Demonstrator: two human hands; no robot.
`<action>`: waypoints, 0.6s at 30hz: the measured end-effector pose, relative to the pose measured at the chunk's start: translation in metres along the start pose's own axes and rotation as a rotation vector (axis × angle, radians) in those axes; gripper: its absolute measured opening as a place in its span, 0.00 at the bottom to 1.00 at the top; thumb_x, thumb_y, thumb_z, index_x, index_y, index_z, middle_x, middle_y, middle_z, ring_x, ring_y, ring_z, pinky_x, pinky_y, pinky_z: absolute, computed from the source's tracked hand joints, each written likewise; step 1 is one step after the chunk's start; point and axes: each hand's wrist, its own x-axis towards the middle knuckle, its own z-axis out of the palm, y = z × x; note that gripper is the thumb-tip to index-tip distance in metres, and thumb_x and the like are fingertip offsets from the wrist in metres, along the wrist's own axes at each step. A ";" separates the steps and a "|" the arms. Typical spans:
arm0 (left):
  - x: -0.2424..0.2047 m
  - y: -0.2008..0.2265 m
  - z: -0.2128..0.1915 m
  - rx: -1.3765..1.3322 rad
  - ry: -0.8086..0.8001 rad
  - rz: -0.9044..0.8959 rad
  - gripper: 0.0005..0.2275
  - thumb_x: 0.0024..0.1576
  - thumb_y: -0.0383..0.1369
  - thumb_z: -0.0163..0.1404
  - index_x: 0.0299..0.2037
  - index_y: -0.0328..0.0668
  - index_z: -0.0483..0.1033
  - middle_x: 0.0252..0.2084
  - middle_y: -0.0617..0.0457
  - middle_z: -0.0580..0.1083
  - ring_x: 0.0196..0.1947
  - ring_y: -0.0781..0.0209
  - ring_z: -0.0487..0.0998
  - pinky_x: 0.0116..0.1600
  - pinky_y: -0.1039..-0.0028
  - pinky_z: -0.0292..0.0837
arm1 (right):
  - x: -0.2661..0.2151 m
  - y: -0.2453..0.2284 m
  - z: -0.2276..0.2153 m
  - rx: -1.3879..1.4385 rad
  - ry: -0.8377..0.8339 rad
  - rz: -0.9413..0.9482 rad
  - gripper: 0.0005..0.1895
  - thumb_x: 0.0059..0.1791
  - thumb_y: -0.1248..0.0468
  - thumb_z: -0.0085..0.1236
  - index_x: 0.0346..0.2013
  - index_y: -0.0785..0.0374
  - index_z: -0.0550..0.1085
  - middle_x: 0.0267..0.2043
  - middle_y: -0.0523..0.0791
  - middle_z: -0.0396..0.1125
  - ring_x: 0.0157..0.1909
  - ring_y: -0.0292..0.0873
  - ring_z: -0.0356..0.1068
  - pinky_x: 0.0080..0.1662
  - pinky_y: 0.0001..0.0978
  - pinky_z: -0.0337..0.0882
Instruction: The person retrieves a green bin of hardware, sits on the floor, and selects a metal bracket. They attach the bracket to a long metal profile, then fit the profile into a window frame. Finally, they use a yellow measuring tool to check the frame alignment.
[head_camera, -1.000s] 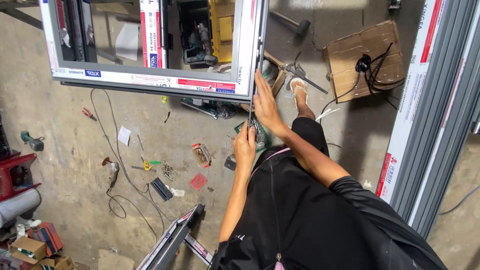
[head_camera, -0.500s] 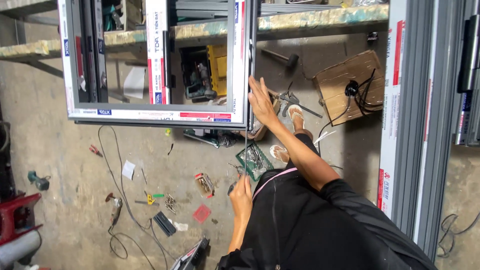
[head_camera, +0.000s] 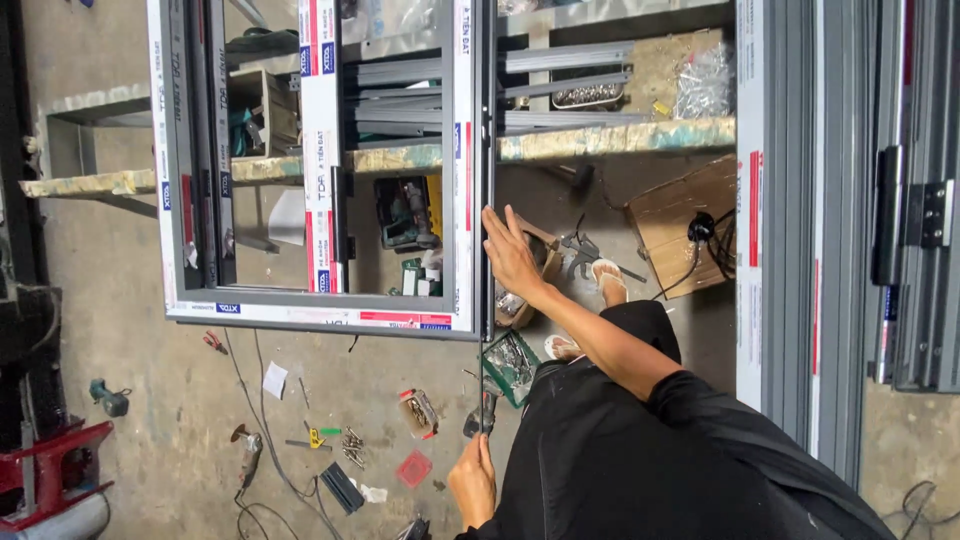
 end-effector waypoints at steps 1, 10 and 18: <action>0.020 0.020 -0.008 -0.068 0.080 0.039 0.08 0.62 0.39 0.51 0.42 0.50 0.82 0.26 0.52 0.79 0.22 0.53 0.78 0.27 0.64 0.69 | 0.014 0.004 -0.006 0.013 -0.021 0.014 0.29 0.61 0.60 0.34 0.77 0.59 0.48 0.79 0.49 0.47 0.82 0.59 0.30 0.75 0.60 0.41; 0.045 0.063 -0.006 -0.480 0.247 -0.577 0.18 0.64 0.44 0.47 0.51 0.43 0.84 0.50 0.49 0.82 0.53 0.54 0.81 0.56 0.65 0.73 | 0.052 -0.003 -0.031 0.087 -0.144 0.128 0.29 0.61 0.58 0.35 0.76 0.61 0.49 0.80 0.48 0.44 0.82 0.52 0.33 0.76 0.55 0.41; 0.110 0.115 -0.025 -1.807 0.445 -1.183 0.40 0.57 0.61 0.30 0.75 0.42 0.52 0.77 0.41 0.55 0.77 0.45 0.53 0.78 0.57 0.47 | 0.073 0.014 -0.022 0.061 -0.095 0.112 0.29 0.61 0.62 0.35 0.77 0.60 0.45 0.81 0.46 0.40 0.82 0.52 0.30 0.78 0.53 0.38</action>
